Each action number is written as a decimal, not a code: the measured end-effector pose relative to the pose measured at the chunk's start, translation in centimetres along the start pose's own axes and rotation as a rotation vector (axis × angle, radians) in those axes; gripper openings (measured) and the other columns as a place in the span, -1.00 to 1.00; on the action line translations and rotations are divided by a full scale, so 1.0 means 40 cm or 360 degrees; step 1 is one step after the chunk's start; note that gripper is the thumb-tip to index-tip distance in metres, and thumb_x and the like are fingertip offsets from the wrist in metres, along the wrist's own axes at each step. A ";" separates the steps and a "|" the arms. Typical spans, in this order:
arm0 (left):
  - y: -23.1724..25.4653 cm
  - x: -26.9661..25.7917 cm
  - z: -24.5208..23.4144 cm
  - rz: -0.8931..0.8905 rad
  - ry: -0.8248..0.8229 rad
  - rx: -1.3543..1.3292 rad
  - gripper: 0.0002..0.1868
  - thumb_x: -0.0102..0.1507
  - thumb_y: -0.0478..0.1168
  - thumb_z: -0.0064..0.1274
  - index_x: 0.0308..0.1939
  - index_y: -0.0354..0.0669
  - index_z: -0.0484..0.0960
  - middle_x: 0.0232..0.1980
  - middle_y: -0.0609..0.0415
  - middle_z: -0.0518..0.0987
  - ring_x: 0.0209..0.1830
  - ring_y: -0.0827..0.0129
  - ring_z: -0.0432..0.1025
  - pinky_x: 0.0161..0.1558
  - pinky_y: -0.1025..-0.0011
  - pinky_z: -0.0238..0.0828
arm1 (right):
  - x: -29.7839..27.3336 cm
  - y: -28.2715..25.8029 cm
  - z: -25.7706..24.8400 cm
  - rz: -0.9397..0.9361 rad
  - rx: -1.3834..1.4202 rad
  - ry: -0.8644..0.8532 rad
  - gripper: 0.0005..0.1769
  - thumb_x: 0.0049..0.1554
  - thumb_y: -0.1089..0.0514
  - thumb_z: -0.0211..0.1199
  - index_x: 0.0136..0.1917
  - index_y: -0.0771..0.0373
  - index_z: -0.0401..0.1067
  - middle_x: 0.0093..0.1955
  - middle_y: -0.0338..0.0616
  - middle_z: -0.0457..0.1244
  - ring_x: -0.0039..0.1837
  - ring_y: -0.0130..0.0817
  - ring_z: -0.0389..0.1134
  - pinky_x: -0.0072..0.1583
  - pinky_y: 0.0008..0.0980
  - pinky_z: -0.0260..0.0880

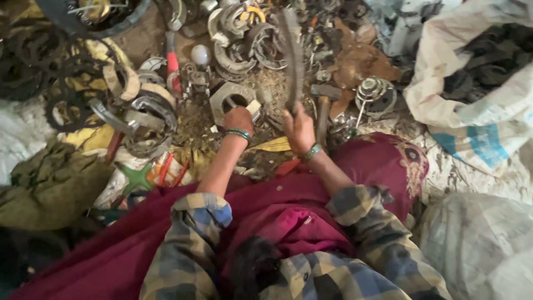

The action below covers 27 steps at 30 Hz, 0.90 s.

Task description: The person sits on the floor and repeatedly strikes a curved metal piece with a hammer while holding it against a metal block. The person adjusts the piece and continues hammering to shape it.

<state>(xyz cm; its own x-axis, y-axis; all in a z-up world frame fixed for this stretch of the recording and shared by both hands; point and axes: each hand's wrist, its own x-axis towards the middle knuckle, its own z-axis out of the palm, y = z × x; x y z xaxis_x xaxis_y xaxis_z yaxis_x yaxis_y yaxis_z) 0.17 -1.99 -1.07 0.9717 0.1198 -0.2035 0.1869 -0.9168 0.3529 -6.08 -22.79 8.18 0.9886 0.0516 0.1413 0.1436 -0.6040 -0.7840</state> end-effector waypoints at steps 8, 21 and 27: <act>0.027 -0.032 -0.057 0.0190 0.0014 0.0208 -0.81 0.18 -0.29 0.05 -0.23 -0.31 0.72 -0.18 -0.26 0.68 -0.14 -0.05 0.63 -0.14 0.11 0.59 | 0.029 -0.020 0.070 -0.0092 -0.0653 -0.0278 -0.59 0.27 -0.06 0.18 0.17 0.32 0.35 -0.34 0.24 0.33 -0.27 0.24 0.38 -0.22 0.13 0.32; 0.038 -0.045 -0.098 0.0265 -0.0155 0.0381 -0.86 0.12 -0.33 0.15 -0.28 -0.23 0.76 -0.11 -0.21 0.68 -0.08 -0.04 0.61 -0.13 0.12 0.61 | 0.035 -0.012 0.050 0.0074 -0.0760 -0.0597 -0.59 0.29 -0.04 0.17 0.18 0.36 0.31 -0.24 0.27 0.37 -0.19 0.24 0.40 -0.15 0.12 0.36; 0.033 -0.036 -0.062 -0.0096 0.0054 -0.0061 -0.79 0.30 -0.25 0.01 -0.20 -0.29 0.71 -0.16 -0.30 0.69 -0.10 -0.11 0.62 -0.11 0.07 0.59 | 0.011 -0.008 0.000 0.0039 -0.0206 -0.0076 -0.66 0.33 -0.01 0.11 0.13 0.33 0.32 -0.27 0.24 0.35 -0.21 0.17 0.41 -0.14 0.07 0.38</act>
<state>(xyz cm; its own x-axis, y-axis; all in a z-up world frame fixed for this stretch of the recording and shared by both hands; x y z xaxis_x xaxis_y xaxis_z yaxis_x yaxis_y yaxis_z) -0.62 -2.43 1.98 0.9627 0.1881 -0.1944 0.2502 -0.8924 0.3755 -5.71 -22.58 8.51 0.9932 0.0720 0.0917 0.1157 -0.7031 -0.7016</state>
